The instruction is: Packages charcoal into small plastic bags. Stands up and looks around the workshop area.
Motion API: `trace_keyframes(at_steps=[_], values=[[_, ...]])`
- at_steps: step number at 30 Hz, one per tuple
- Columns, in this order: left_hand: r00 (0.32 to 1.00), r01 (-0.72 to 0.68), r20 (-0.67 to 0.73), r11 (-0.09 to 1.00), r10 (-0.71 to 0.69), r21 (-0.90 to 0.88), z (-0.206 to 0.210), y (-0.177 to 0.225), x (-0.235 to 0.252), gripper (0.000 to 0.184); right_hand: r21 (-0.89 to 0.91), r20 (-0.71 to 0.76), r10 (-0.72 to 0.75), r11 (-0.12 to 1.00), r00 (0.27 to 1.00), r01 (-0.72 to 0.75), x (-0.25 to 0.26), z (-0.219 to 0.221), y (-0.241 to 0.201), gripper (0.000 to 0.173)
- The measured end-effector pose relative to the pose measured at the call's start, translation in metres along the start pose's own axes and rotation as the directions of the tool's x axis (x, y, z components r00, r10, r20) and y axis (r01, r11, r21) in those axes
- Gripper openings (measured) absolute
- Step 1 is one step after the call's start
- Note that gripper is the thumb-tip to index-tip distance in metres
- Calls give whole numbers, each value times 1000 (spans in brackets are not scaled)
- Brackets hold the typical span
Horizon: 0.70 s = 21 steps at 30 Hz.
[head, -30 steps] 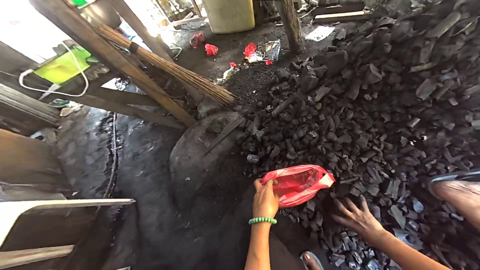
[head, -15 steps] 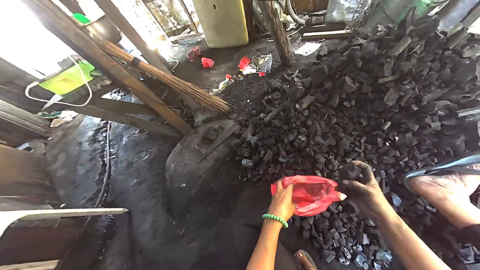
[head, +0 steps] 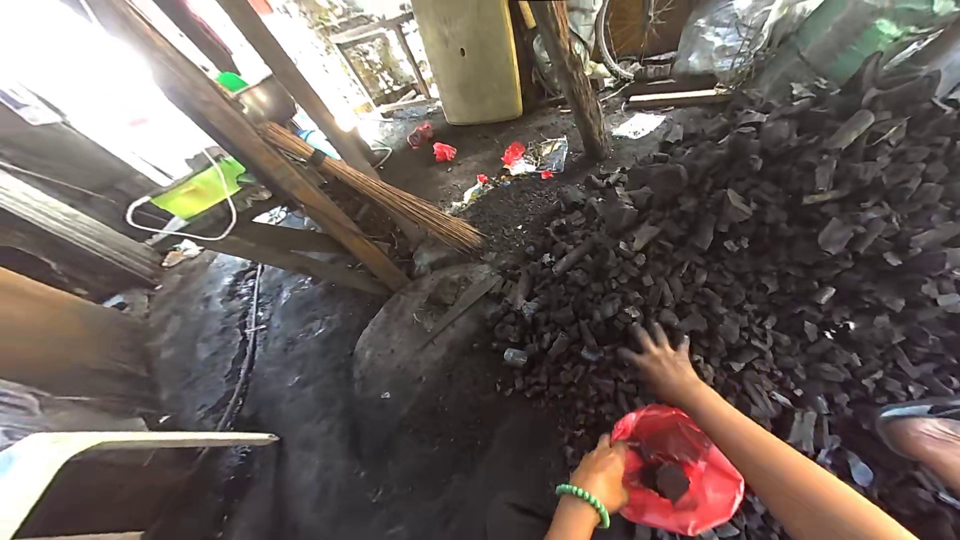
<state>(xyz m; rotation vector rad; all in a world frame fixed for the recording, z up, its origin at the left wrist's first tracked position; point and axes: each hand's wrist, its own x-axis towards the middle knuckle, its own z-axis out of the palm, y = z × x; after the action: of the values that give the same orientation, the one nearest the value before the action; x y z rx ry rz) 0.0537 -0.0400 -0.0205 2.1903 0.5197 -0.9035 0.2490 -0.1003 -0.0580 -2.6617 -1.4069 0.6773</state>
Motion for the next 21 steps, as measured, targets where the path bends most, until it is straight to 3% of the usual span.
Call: trace_keyframes(at_steps=[3, 6, 10, 13, 16, 18, 19, 21], values=[[1000, -15, 12, 1000, 15, 5, -1, -3, 3, 69, -231, 119, 23, 973, 993, 5, 13, 31, 3, 64], [999, -28, 26, 1000, 28, -5, -2, -4, 4, 66, -265, 121, 47, 964, 992, -13, -6, 39, 7, 64], [998, -58, -8, 998, 58, -8, -8, 0, 2, 58, -117, -9, -1, 993, 1000, 0, -48, 50, 34, 58], [996, -70, -52, 997, 70, -8, -10, 2, -1, 60, -58, -232, -8, 998, 973, -5, -73, 58, 58, 51], [988, -121, -106, 991, 114, -62, -10, 1, -1, 63, 157, -348, 135, 984, 928, -84, -85, 52, 86, 41], [974, -182, -156, 975, 162, -125, -10, 1, -1, 63, 495, -362, 304, 864, 881, -95, -91, 43, 100, 44], [968, -207, -177, 966, 179, -154, -11, 2, -2, 64, 701, -340, 385, 712, 858, -41, -96, 38, 101, 47], [961, -233, -196, 953, 196, -194, -11, 4, -2, 69, 963, -250, 470, 209, 847, 168, -110, 29, 86, 49]])
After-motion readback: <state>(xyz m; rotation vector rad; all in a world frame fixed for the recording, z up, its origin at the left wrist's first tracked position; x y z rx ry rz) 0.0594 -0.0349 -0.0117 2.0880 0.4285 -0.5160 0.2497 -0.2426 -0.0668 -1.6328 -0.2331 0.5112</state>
